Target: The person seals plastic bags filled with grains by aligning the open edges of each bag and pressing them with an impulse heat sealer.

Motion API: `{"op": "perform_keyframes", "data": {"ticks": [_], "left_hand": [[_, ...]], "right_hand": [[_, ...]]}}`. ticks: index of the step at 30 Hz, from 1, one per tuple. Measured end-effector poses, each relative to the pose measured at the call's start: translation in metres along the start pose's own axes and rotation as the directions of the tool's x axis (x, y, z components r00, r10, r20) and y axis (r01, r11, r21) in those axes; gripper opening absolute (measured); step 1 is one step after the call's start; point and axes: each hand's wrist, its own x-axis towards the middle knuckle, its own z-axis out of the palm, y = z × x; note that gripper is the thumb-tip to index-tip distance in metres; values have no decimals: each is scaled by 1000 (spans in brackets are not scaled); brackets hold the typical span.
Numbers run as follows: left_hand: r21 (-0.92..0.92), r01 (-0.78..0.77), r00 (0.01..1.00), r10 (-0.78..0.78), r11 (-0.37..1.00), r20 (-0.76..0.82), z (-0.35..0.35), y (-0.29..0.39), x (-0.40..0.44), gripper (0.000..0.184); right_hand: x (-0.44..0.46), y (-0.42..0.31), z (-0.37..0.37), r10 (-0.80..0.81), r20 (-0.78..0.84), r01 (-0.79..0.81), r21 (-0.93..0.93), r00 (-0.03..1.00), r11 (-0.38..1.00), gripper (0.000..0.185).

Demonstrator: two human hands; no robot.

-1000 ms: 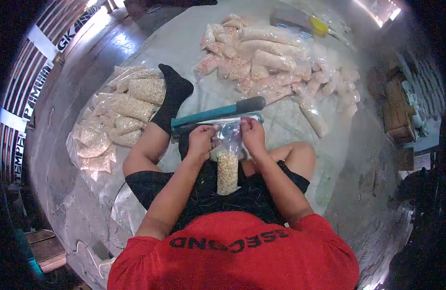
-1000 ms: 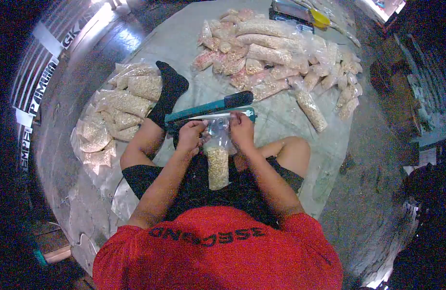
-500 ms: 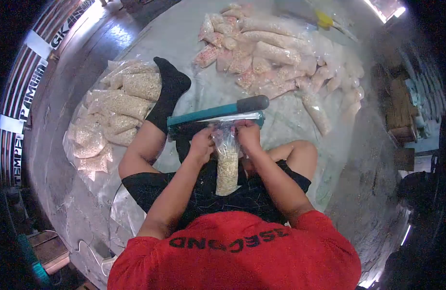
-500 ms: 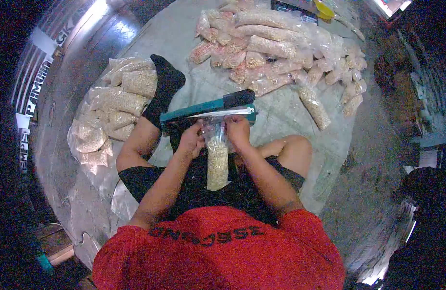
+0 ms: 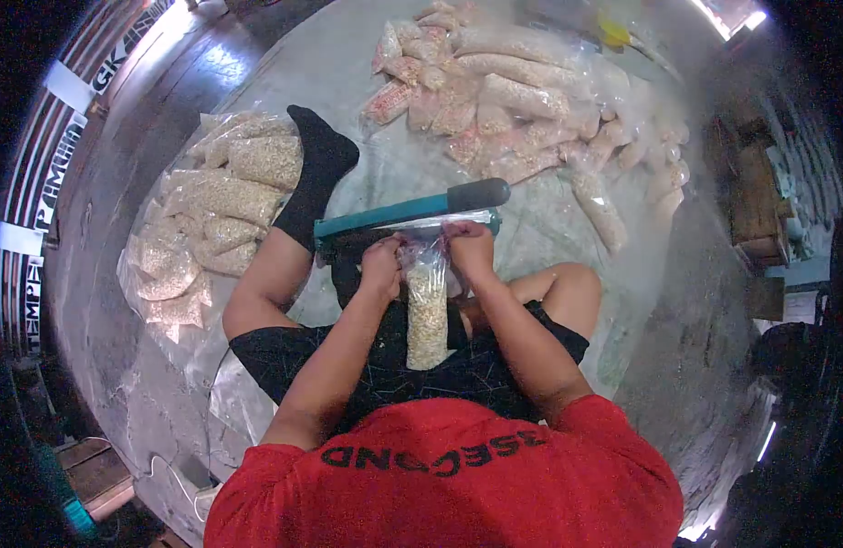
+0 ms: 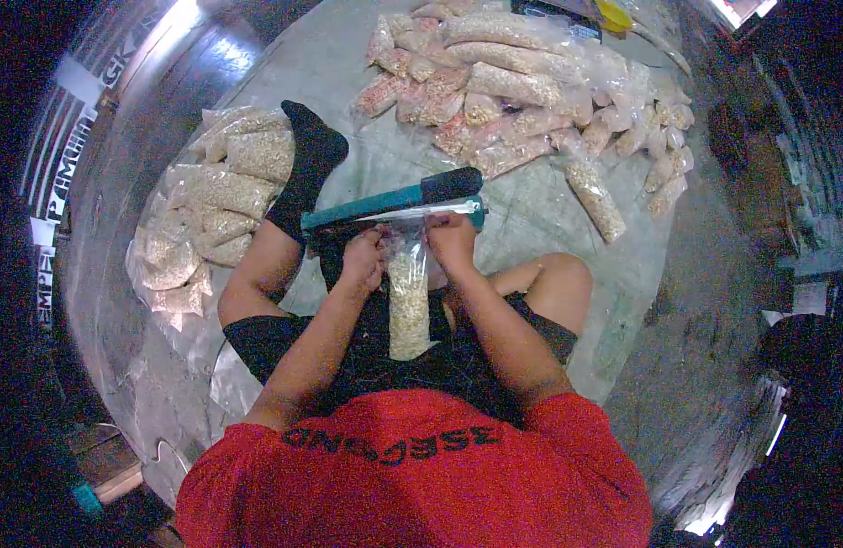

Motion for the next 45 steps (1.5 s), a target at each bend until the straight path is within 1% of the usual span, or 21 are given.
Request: {"op": "perform_keyframes", "data": {"ticks": [5, 8, 11, 12, 14, 17, 18, 20, 24, 26, 29, 33, 35, 36, 38, 39, 41, 42, 43, 44, 45], "left_hand": [[56, -59, 998, 59, 997, 17, -9, -7, 8, 17], [116, -121, 989, 130, 986, -72, 4, 1, -2, 16], [281, -151, 976, 188, 948, -108, 4, 5, 1, 16], [214, -132, 985, 151, 968, -79, 0, 4, 5, 16], [147, -111, 992, 118, 983, -44, -4, -1, 12, 15], [-7, -45, 998, 44, 999, -48, 0, -2, 9, 14], [-38, -60, 997, 58, 997, -53, -1, -5, 12, 13], [-69, -73, 996, 69, 995, -59, -6, -12, 15, 13], [-115, -24, 998, 31, 993, 57, -7, -16, 15, 17], [-143, -19, 996, 30, 990, 81, -9, -21, 19, 18], [-114, -19, 988, 36, 993, 152, -17, -29, 28, 25], [-133, 16, 992, 0, 991, 123, -12, -23, 23, 27], [-129, 24, 993, -8, 991, 121, -12, -25, 24, 27], [-155, -1, 995, 16, 988, 98, -10, -26, 24, 23], [-181, -28, 996, 42, 983, 74, -9, -25, 23, 21], [-165, -27, 998, 37, 986, 57, -10, -24, 23, 21], [-154, -26, 999, 32, 988, 38, -10, -23, 25, 21], [-153, -7, 999, 13, 988, 38, -10, -22, 24, 21], [-152, 16, 999, -10, 988, 38, -9, -22, 23, 21], [-155, 22, 999, -16, 988, 38, -8, -23, 21, 21], [-153, 22, 999, -15, 988, 48, -7, -20, 19, 21]], "right_hand": [[-5, -10, 5, 31, -68, -28, 46, 997, 999, 25], [-3, -5, 1, -3, -12, 3, -4, 1000, 1000, 26], [-9, -16, -3, -11, -4, 11, 54, 1000, 998, 27], [-9, -14, -3, -11, -4, 12, 54, 1000, 998, 27], [-8, -12, -2, -174, -82, 162, -136, 981, 977, 27], [1, 3, 3, -188, -114, 154, -255, 976, 955, 28], [2, 4, 3, -190, -116, 155, -255, 975, 955, 28], [4, 6, 4, -12, -35, 8, -113, 999, 994, 29], [1, 7, 8, -127, -101, 111, -151, 987, 982, 29], [-6, -13, 3, -223, -117, 184, -276, 968, 943, 29], [-7, -17, 2, -123, -82, 104, -205, 989, 973, 30], [0, -1, 5, -147, -76, 126, -231, 986, 965, 30], [-2, 1, 4, -382, -125, 323, -334, 916, 885, 29], [-1, 7, 3, -382, -125, 323, -335, 916, 885, 29], [2, 17, -2, -109, -81, 98, -127, 991, 987, 24], [-2, 10, -10, -112, -79, 102, -128, 990, 987, 24], [-21, -30, -33, -239, -407, 252, -21, 882, 967, 23], [-26, -50, -41, -240, -404, 252, -25, 882, 967, 23], [-31, -69, -50, -536, -449, 473, -255, 715, 843, 23], [-34, -84, -56, -778, -410, 614, -479, 476, 627, 25], [-35, -95, -61, -778, -407, 612, -481, 478, 627, 25]]}}
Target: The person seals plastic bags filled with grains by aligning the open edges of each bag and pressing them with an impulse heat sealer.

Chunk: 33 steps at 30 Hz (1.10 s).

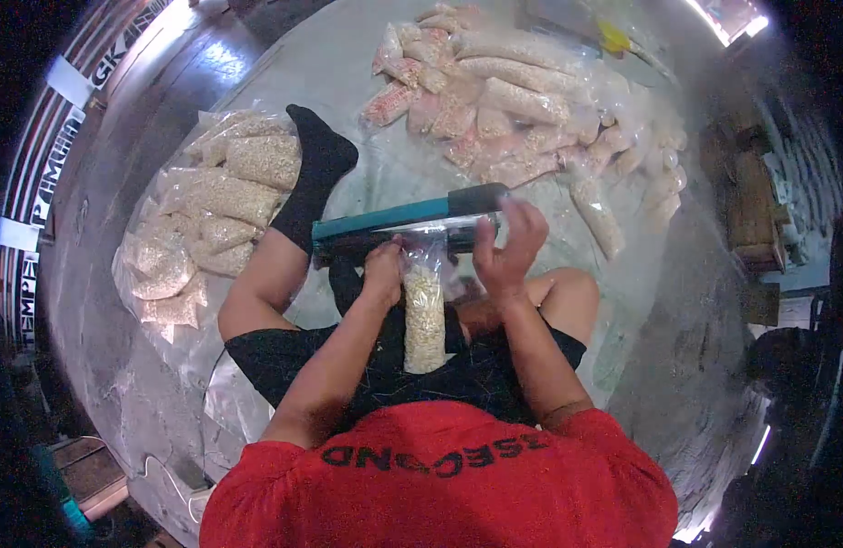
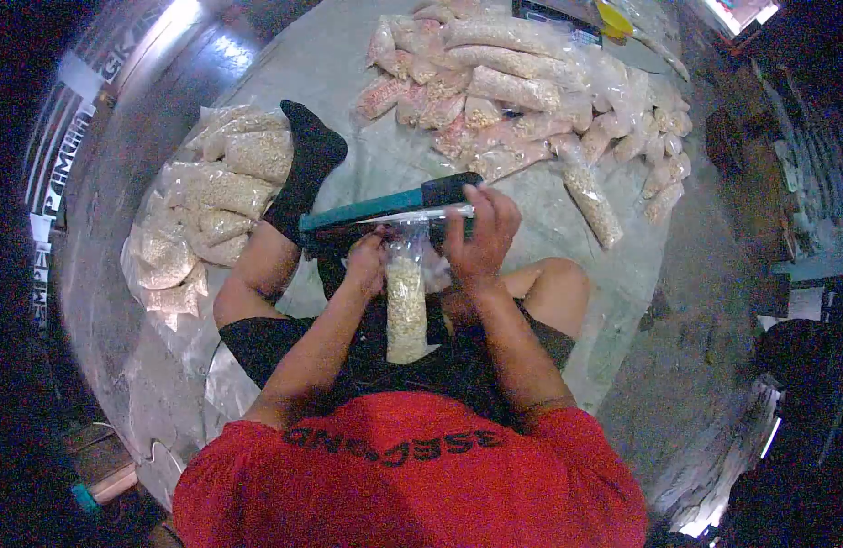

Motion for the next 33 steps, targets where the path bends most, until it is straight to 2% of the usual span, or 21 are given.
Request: {"op": "perform_keyframes", "data": {"ticks": [2, 4, 6, 7, 9, 11, 14, 16, 17, 19, 25, 26, 28, 30, 33], "left_hand": [[2, -3, 1000, 3, 1000, 11, 6, 6, -8, 20], [34, -42, 997, 44, 999, -64, 15, 8, -14, 20], [64, -90, 995, 93, 994, -37, 12, 7, -9, 19], [106, -124, 992, 126, 987, -9, 7, 4, -9, 18], [105, -109, 994, 109, 988, 4, 3, 0, -8, 17], [102, -96, 995, 94, 990, 25, 5, 0, -7, 16], [100, -105, 994, 108, 989, -26, -3, -6, -4, 16], [186, -159, 986, 148, 970, 70, -6, -5, -7, 20], [176, -149, 988, 139, 973, 68, -6, -7, -9, 20], [118, -29, 1000, 29, 993, -3, 8, 6, -27, 18], [129, 44, 995, -31, 991, -97, 10, 1, -27, 22], [117, 65, 994, -53, 991, -99, 10, -1, -28, 22], [-40, 138, 988, -141, 990, -62, 8, -3, -29, 21], [-52, 176, 979, -180, 983, -91, 9, -4, -33, 22], [-82, 220, 968, -228, 972, -107, 6, -3, -35, 23]], "right_hand": [[14, -7, -2, -259, 279, 293, -91, 925, 952, 28], [2, 3, 5, -248, 285, 287, -103, 926, 952, 28], [-13, 23, 13, -126, 424, 207, -151, 897, 967, 27], [-19, 28, 16, -125, 434, 208, -148, 892, 967, 27], [-26, 36, 19, -39, 468, 110, -126, 883, 986, 25], [-27, 40, 22, -47, 466, 128, -144, 884, 981, 24], [-29, 41, 26, -57, 459, 145, -160, 886, 976, 22], [-32, 43, 28, -53, 461, 147, -170, 886, 974, 22], [-33, 45, 29, -66, 453, 157, -164, 889, 974, 23], [-35, 48, 32, -75, 458, 171, -170, 886, 970, 24], [-40, 50, 37, -63, 467, 194, -237, 882, 952, 25], [-41, 52, 38, -84, 467, 216, -237, 880, 947, 25], [-43, 59, 40, -96, 479, 240, -250, 873, 938, 25], [-45, 65, 42, -142, 480, 286, -240, 866, 928, 26], [-44, 61, 42, -130, 494, 293, -268, 860, 918, 27]]}}
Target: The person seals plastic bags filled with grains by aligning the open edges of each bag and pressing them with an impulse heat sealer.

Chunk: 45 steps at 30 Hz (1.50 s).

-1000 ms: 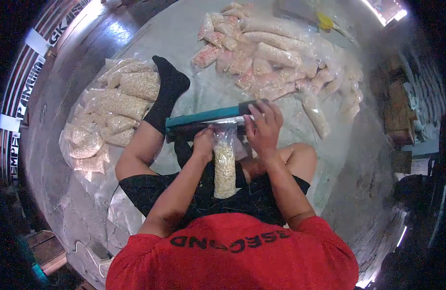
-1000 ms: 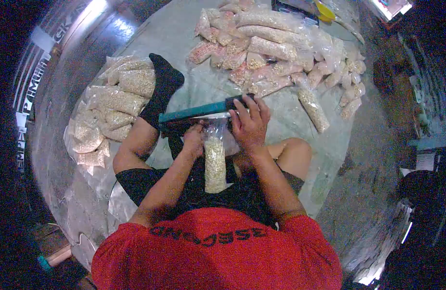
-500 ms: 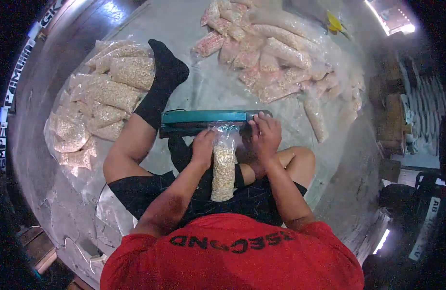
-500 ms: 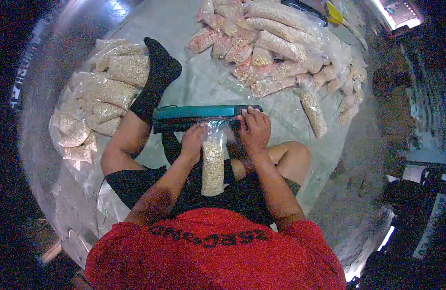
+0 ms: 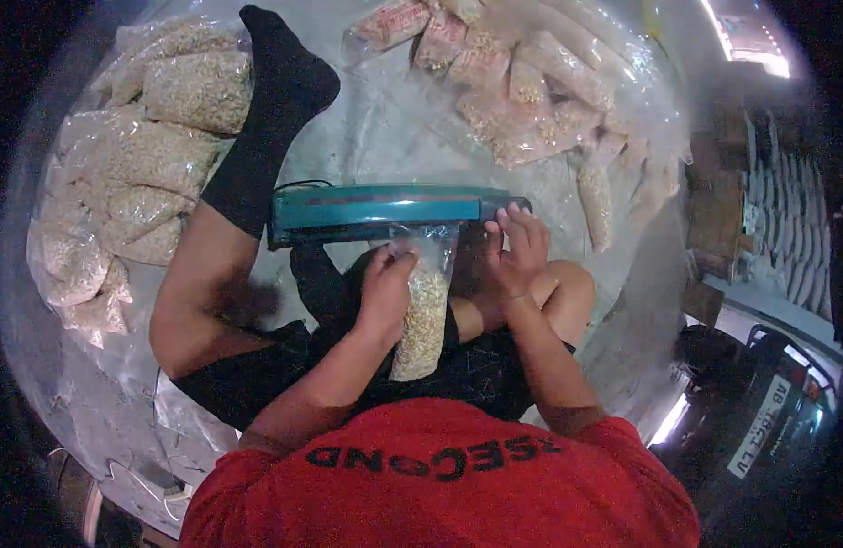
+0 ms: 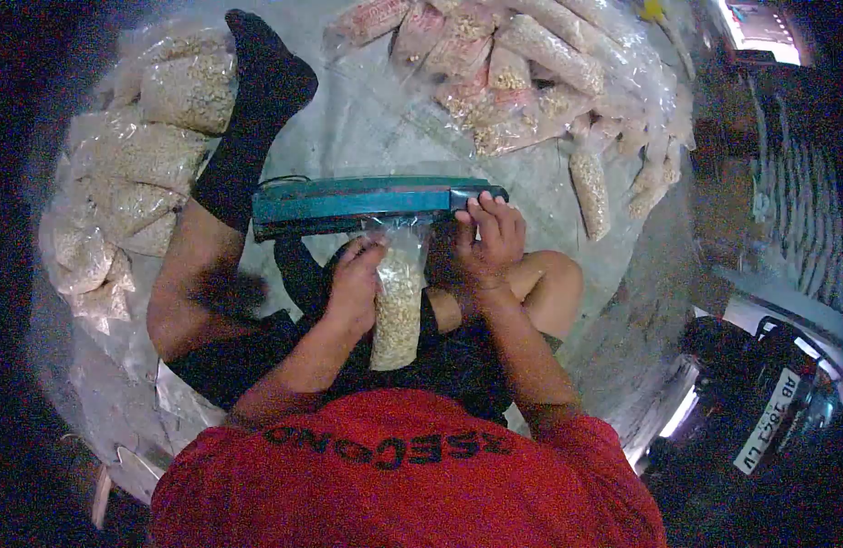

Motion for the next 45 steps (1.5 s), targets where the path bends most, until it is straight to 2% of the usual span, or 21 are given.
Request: {"op": "perform_keyframes", "data": {"ticks": [4, 7, 9, 11, 15, 17, 19, 21, 26, 31, 33, 35, 37, 38, 39, 40, 41, 42, 43, 44, 45], "left_hand": [[-78, 57, 998, -56, 995, 12, 4, 5, -5, 24], [1, -69, 995, 69, 998, 76, 0, 0, -7, 25], [-33, 72, 995, -69, 997, 66, 1, 2, -7, 26], [-40, 6, 1000, -5, 999, 29, 3, 4, -11, 28], [93, 18, 994, -28, 995, 108, -7, -5, -11, 28], [391, -120, 992, 101, 912, 69, -21, -26, -8, 42], [365, -221, 970, 166, 904, 177, -16, -29, -23, 47], [674, -303, 942, 321, 673, 103, -20, -35, -22, 51], [625, -268, 963, 230, 733, 143, -13, -23, -38, 52], [736, -282, 955, 253, 615, 154, -29, -27, -25, 49], [593, -279, 959, 194, 756, 205, -15, -20, -44, 52], [557, -335, 936, 200, 760, 290, -24, -23, -37, 55], [730, -242, 968, 208, 639, 139, -17, -18, -42, 58], [730, -248, 967, 213, 637, 142, -16, -19, -41, 58], [698, -282, 959, 203, 658, 196, -17, -22, -39, 58], [665, -312, 949, 192, 678, 249, -15, -24, -40, 58], [667, -313, 949, 192, 676, 251, -14, -25, -40, 58], [739, -355, 935, 230, 573, 271, -10, -24, -46, 58], [800, -390, 918, 259, 456, 300, -8, -24, -50, 58], [804, -395, 916, 251, 444, 312, -5, -25, -54, 58], [827, -442, 881, 341, 349, 327, -4, -29, -58, 58]], "right_hand": [[-7, 6, 5, -6, -31, 7, 28, 1000, 1000, 24], [-12, 10, 9, -34, -28, 35, 13, 999, 999, 23], [-11, 5, 9, -33, -45, 31, -45, 998, 998, 22], [-10, 4, 7, -31, -45, 30, -10, 999, 999, 23], [-11, 3, 4, -18, -59, 19, 17, 998, 1000, 23], [-9, 0, 1, -15, -96, 19, 34, 995, 999, 22], [-9, -3, -2, 2, -133, 4, 44, 991, 999, 22], [-7, -6, -7, 22, -115, -11, 98, 993, 995, 22], [-6, -9, -22, 0, -134, 16, 117, 991, 993, 24], [17, -24, -82, -165, -133, 177, 83, 977, 981, 36], [22, -27, -113, -224, -112, 234, 82, 968, 969, 43], [13, -24, -136, -188, -186, 213, 126, 965, 969, 43], [-26, 4, -134, -12, -81, 27, 185, 997, 982, 42], [-45, 17, -131, 86, -7, -83, 200, 996, 976, 43], [-62, 30, -126, 85, -11, -81, 201, 996, 976, 43], [-76, 39, -125, 92, 299, -103, 22, 950, 994, 43], [-87, 48, -120, 146, 573, -68, -155, 807, 986, 44], [-88, 45, -122, 154, 572, -77, -156, 806, 985, 44], [-84, 35, -126, 172, 519, -183, -31, 837, 983, 45], [-77, 28, -129, 201, 457, -275, 101, 866, 956, 47], [-72, 25, -131, 219, 444, -288, 94, 869, 953, 47]]}}
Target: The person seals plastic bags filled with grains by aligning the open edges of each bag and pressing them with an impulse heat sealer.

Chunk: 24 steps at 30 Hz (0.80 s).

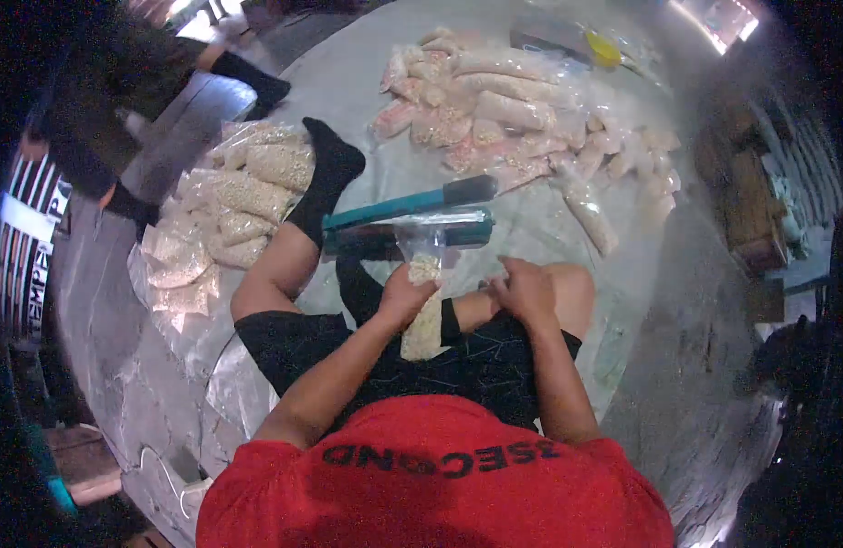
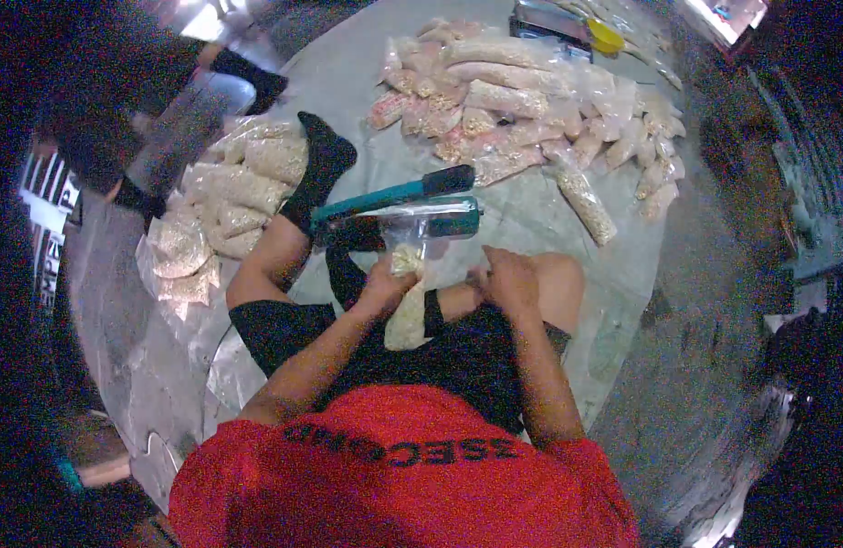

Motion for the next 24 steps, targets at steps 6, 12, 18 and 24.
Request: {"op": "perform_keyframes", "data": {"ticks": [6, 12, 18, 24], "left_hand": [[155, -236, 955, 259, 959, -145, -20, 29, -84, 50], [327, 56, 693, 199, 944, -693, -155, 133, -71, 47], [383, -626, 166, 596, 679, -786, -273, 169, -15, 41], [380, -325, 450, 496, 866, -743, -192, 121, -26, 31]], "right_hand": [[24, 40, -9, 145, 269, -192, 156, 952, 969, 50], [155, 182, -10, 386, -422, -330, 203, 820, 922, 33], [240, 268, 21, 305, -423, -349, -30, 853, 937, 36], [206, 271, 0, 259, -329, -325, -161, 908, 932, 31]]}}
